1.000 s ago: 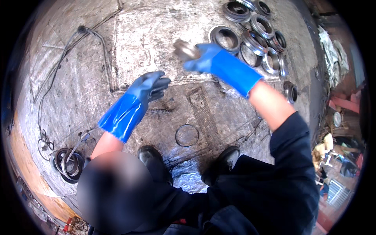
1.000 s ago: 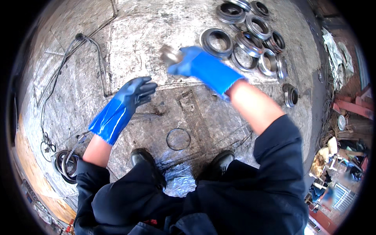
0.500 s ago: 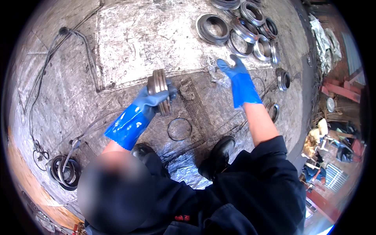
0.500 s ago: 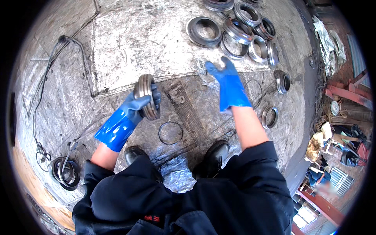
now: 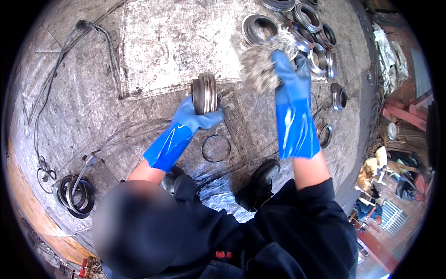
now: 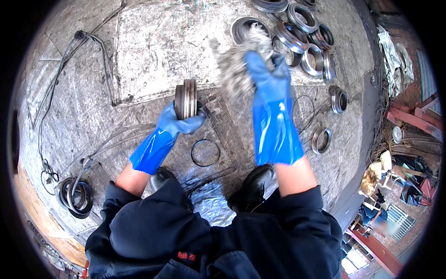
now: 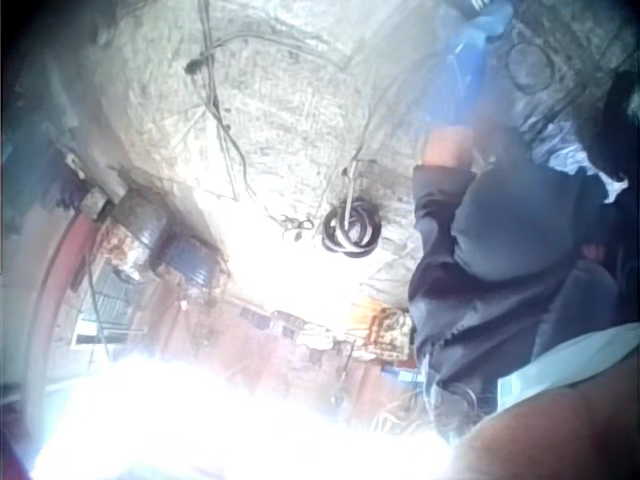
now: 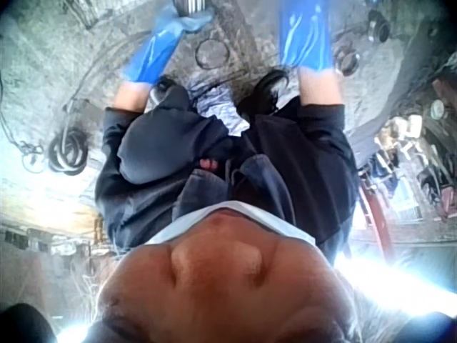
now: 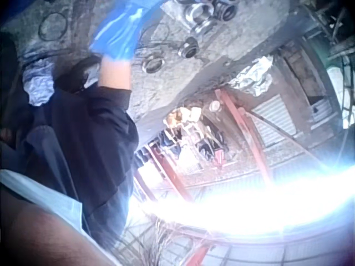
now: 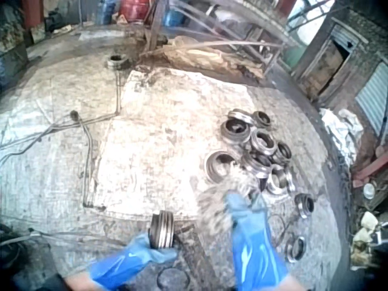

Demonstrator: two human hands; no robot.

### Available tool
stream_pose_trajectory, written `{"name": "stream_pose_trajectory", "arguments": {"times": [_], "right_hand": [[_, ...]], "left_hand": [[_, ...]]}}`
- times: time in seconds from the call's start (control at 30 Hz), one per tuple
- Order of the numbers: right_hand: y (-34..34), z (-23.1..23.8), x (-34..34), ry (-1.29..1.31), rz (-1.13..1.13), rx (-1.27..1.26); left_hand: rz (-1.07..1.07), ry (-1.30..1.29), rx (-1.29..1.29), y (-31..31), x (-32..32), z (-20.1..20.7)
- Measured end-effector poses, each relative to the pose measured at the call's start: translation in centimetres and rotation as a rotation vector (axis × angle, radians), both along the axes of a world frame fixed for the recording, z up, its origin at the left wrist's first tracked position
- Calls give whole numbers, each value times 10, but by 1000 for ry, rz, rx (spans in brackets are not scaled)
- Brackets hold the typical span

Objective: The person cleans a stack of metal rings with a cloth and wipes the grime off each ring before placing them onto a metal rod one at a time.

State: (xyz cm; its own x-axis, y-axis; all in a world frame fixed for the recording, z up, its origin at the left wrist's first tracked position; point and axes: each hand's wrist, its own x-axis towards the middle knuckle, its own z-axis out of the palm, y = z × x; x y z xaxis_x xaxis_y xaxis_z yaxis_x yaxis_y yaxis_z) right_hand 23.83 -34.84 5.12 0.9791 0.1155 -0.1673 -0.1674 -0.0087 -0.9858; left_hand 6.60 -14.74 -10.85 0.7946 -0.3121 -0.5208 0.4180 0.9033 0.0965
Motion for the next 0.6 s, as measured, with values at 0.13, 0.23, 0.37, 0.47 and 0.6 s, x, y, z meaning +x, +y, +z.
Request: {"name": "stream_pose_trajectory", "arguments": {"times": [0.13, 0.23, 0.37, 0.47, 0.6], "right_hand": [[27, 2, -72, -376, 456, -317], [57, -10, -98, -927, 588, -603], [70, -37, -66, -703, 608, -615], [106, -40, -24, -79, 795, -732], [116, -34, -1, 383, 802, -650]], "left_hand": [[-138, -29, 585, -26, 21, 79], [67, -328, 952, -11, 10, 20], [149, 520, -78, -20, 27, 63], [146, 405, -172, -15, 13, 44], [178, 476, -137, -18, 16, 78]]}}
